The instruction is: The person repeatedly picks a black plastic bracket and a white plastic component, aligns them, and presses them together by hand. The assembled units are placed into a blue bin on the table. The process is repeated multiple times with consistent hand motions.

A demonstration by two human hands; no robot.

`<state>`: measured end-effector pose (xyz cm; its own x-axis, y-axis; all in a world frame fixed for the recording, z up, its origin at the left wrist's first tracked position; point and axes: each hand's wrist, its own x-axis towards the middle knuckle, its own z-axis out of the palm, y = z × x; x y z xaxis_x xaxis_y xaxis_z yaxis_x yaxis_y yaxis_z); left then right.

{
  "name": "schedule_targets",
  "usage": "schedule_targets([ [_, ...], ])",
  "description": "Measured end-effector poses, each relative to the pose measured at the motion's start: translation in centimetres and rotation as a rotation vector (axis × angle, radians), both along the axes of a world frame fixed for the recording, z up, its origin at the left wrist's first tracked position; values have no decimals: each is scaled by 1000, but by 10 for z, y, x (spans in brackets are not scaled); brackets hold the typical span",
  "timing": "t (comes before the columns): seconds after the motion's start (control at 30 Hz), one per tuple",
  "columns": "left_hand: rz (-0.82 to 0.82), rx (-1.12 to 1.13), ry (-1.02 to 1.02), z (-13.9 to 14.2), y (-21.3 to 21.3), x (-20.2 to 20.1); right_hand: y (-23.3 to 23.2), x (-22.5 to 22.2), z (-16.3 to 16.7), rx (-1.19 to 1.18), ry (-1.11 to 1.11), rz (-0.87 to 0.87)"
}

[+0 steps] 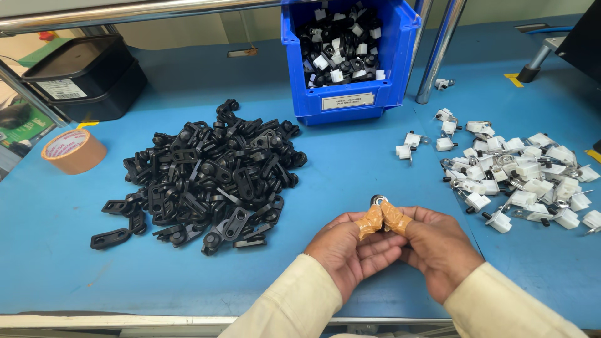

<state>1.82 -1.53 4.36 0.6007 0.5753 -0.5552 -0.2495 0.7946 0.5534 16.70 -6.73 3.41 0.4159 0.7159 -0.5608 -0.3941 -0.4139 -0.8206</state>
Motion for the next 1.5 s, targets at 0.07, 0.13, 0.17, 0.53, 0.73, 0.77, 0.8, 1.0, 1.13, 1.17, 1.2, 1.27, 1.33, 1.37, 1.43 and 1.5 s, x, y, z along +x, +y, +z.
schedule_targets([
  [0.07,13,-12,18,1,0,0,5,5,0,-29,10,20],
  [0.13,26,-11,28,2,0,0,9,11,-1,-54,44,55],
  [0.17,28,-5,30,2,0,0,10,11,-2,-66,62,72],
  [0.53,77,67,152,-3,-5,3,8,1,10,-58,-28,20],
  [0.73,60,96,185,-2,-8,1,6,2,2,23,-110,98],
  [0.77,58,126,240,0,-9,1,8,1,0,54,-107,94],
  [0.8,55,154,296,1,-11,2,10,0,-3,50,-100,67],
  [1.0,88,160,392,8,-14,7,17,-4,-3,-20,-96,-43],
  [1.13,56,170,371,8,-12,5,14,10,7,-79,-62,81],
  [1.17,52,168,364,7,-11,5,12,12,7,-65,-69,130],
  [1.2,47,167,356,7,-9,5,12,14,7,-48,-108,169],
  [1.27,5,233,391,7,-8,6,11,16,3,-13,-186,249],
  [1.33,-17,290,448,8,-8,8,17,19,-2,55,-295,274],
  [1.37,-22,316,485,9,-9,8,18,19,-5,89,-349,284],
  [1.43,-23,347,543,11,-11,12,21,16,-12,74,-341,176],
  [1.5,-8,356,590,14,-13,15,23,12,-18,76,-311,69],
])
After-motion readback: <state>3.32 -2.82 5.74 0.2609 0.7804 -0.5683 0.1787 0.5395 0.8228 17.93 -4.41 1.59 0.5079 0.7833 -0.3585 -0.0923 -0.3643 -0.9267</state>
